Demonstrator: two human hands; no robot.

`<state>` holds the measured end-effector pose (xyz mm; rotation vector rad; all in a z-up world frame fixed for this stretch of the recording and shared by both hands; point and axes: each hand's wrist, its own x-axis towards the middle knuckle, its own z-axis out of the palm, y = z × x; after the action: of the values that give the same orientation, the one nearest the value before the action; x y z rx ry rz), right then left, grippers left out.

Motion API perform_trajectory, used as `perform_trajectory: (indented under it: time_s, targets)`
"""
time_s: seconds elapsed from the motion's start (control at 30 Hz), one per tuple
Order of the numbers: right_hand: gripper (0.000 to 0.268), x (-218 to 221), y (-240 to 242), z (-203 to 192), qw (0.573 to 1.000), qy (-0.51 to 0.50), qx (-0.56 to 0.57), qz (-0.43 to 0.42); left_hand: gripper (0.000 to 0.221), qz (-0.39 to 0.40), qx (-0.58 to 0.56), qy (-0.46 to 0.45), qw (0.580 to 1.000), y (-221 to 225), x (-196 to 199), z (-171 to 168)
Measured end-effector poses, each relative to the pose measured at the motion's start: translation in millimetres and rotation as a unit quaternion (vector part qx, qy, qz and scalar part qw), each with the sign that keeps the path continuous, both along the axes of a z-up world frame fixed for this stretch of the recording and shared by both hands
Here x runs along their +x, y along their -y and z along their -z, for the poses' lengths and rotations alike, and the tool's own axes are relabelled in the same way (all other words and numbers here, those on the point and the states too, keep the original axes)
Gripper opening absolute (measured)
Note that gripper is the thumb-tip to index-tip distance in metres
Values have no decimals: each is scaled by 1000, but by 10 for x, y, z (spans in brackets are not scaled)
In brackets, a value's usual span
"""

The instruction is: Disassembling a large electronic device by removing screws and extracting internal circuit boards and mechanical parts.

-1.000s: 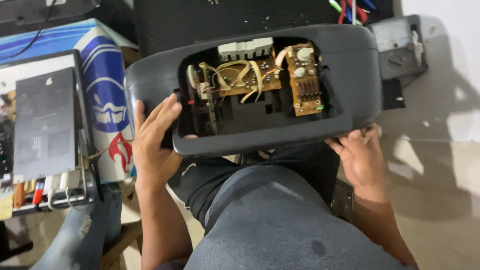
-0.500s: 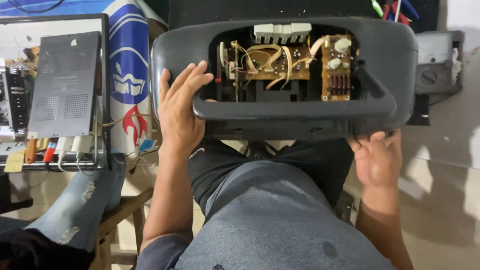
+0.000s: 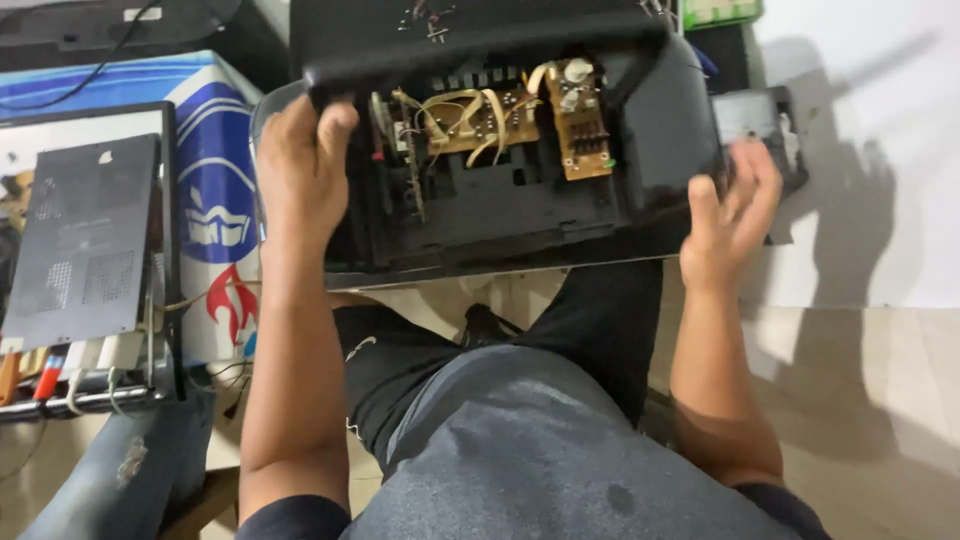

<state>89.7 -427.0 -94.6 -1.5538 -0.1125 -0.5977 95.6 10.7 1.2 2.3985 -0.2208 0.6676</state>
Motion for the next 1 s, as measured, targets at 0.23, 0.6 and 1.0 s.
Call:
perform_trajectory:
  time_s: [0.23, 0.6, 1.0]
  targets:
    - [28, 780, -428, -844, 962, 192, -183, -65, 34, -9, -16, 43, 999, 90, 212, 113]
    - [21, 814, -365, -651, 950, 170, -199, -168, 48, 78, -164, 35, 983, 80, 71, -25]
    - [8, 831, -317, -607, 937, 167, -266, -151, 30, 43, -259, 114, 958, 130, -53, 37]
